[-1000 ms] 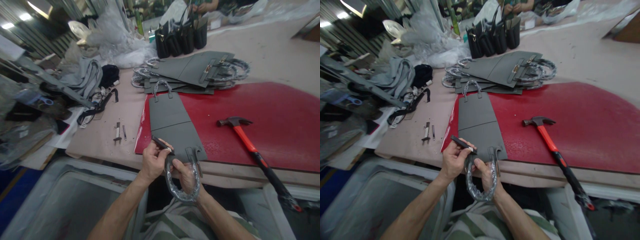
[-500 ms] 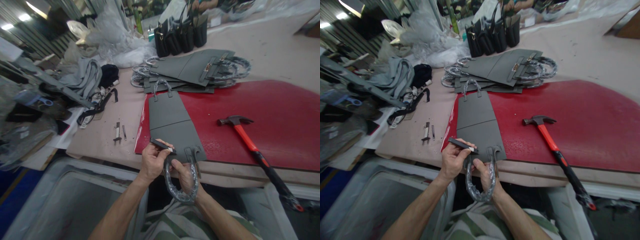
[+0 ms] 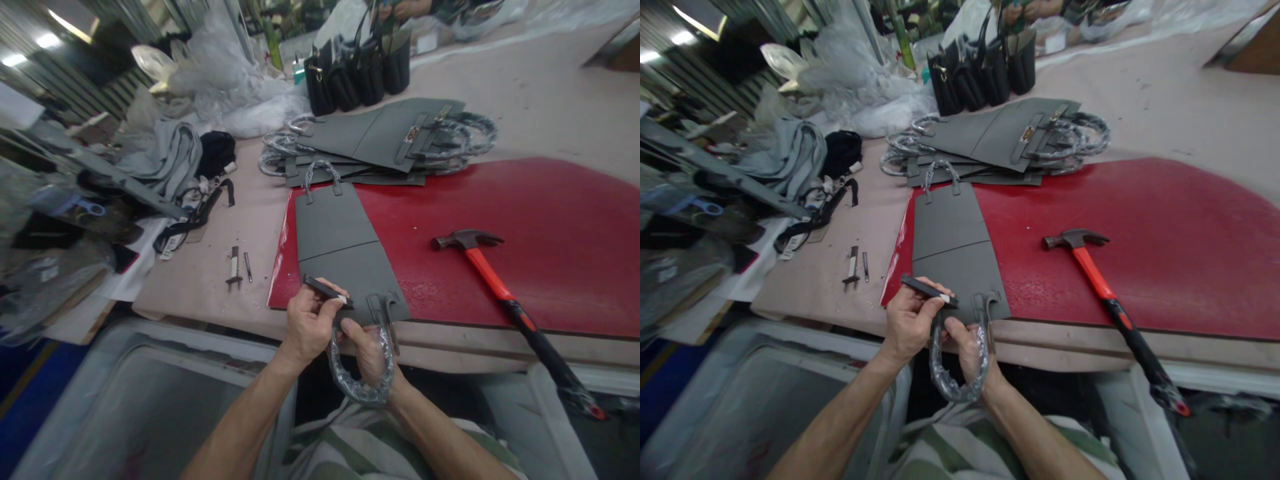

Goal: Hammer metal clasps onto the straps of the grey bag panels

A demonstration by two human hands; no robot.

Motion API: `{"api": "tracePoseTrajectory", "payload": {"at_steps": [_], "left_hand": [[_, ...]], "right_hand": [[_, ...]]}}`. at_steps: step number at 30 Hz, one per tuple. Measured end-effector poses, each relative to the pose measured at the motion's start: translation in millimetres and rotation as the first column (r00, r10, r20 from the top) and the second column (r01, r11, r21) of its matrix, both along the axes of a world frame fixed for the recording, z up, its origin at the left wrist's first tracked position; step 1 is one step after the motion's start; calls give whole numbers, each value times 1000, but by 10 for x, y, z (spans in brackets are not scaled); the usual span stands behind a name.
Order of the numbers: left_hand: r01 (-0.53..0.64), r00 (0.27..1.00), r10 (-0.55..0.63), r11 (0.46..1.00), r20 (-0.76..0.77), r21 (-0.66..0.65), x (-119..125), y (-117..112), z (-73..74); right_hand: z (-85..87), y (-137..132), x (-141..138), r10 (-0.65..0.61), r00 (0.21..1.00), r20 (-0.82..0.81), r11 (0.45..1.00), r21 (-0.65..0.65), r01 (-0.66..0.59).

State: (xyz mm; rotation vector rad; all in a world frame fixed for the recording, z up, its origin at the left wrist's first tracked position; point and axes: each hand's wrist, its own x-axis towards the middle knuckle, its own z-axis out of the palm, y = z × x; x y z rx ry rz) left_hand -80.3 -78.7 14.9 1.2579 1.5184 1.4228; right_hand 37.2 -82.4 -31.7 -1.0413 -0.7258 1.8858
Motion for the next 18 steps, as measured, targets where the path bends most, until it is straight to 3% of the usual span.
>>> {"api": "tracePoseTrajectory", "payload": {"at_steps": [8,12,18], "left_hand": [[49,994,-48,999,-96,9,-45,61,37],[74,991,-74,997,-111,-3,-78,151,71],[88,984,-88,996,-153,-4,-69,206,-76]], "right_hand": [[20,-14,-50,22,998,62,999,32,-24],[18,75,-56,129,975,181,988,60,-141],[-88,97,24,221,933,283,971,27,-238]]}}
